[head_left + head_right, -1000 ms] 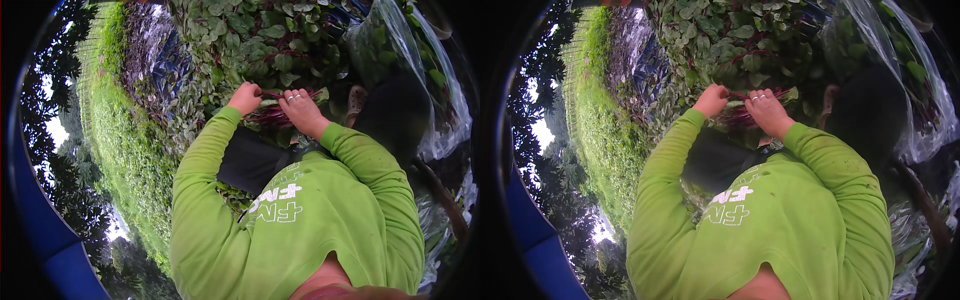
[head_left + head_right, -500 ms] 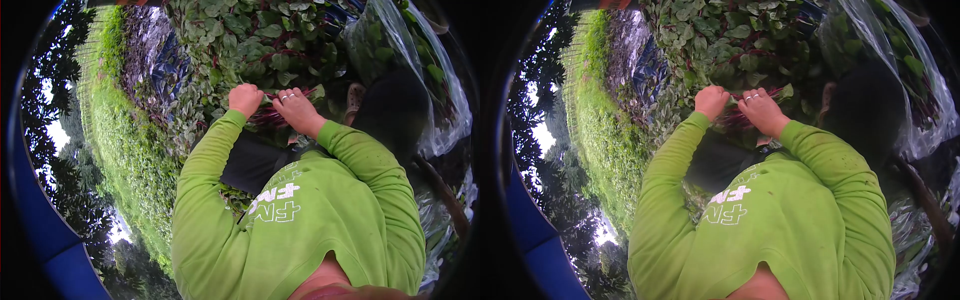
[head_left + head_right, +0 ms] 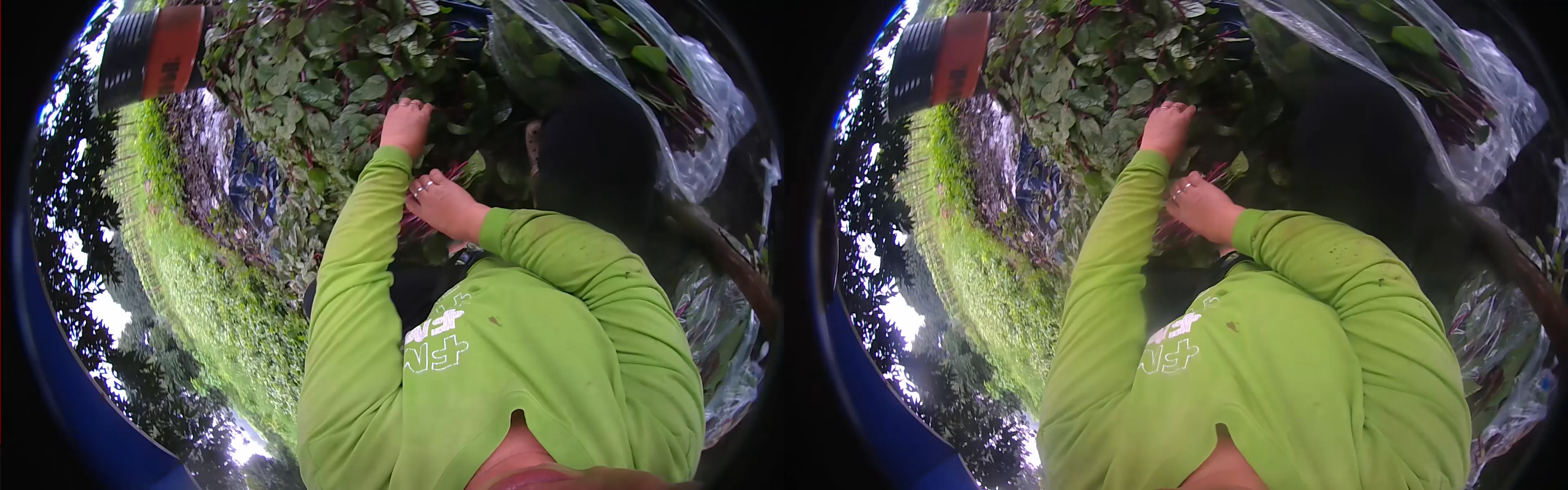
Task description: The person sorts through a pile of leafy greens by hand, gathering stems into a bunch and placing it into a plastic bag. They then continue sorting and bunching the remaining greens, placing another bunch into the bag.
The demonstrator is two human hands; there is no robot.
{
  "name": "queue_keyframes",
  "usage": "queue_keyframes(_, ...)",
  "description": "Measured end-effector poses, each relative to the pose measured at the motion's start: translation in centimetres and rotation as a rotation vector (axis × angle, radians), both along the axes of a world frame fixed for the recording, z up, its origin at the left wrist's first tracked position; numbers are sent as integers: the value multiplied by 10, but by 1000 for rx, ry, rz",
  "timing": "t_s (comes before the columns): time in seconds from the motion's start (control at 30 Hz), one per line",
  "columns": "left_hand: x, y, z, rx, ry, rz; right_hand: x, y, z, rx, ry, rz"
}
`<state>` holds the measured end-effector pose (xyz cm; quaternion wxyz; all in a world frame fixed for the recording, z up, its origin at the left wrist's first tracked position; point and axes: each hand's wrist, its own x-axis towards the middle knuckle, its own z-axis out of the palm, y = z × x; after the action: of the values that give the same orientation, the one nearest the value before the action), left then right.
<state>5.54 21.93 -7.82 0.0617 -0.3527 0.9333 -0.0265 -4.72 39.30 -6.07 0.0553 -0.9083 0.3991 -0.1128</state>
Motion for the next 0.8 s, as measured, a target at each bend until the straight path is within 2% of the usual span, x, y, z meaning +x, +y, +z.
queue_keyframes(0.07, -14, -2, -9, -10, -189, 58, -4, 1, -1, -27, -5, -22)
queue_keyframes(0.17, -2, 9, -1, 28, -258, 56, -6, 0, -4, -42, -39, -30)
queue_keyframes(0.2, 10, 18, -1, 56, -43, 79, -6, -2, -5, -44, -55, -31)
queue_keyframes(0.33, 42, 40, 13, 269, 216, 287, -8, -2, -7, -47, -56, -4)
queue_keyframes(0.43, 64, 55, 14, 307, 311, 350, -7, 1, -11, -68, -98, -13)
queue_keyframes(0.53, 84, 73, 9, 266, 439, 241, -8, 0, -12, -48, -120, -8)
queue_keyframes(0.63, 99, 97, 6, 690, 545, 537, -13, -2, -12, -42, -185, 7)
queue_keyframes(0.67, 109, 99, -1, 1087, 714, 797, -15, -3, -11, -57, -225, 16)
queue_keyframes(0.7, 108, 104, 5, 1108, 717, 838, -16, -2, -11, -73, -266, 26)
queue_keyframes(0.77, 103, 114, 18, 1148, 725, 916, -16, 0, -10, 51, -241, 45)
queue_keyframes(0.8, 95, 116, 23, 1213, 796, 1058, -17, 0, -7, 122, -226, 35)
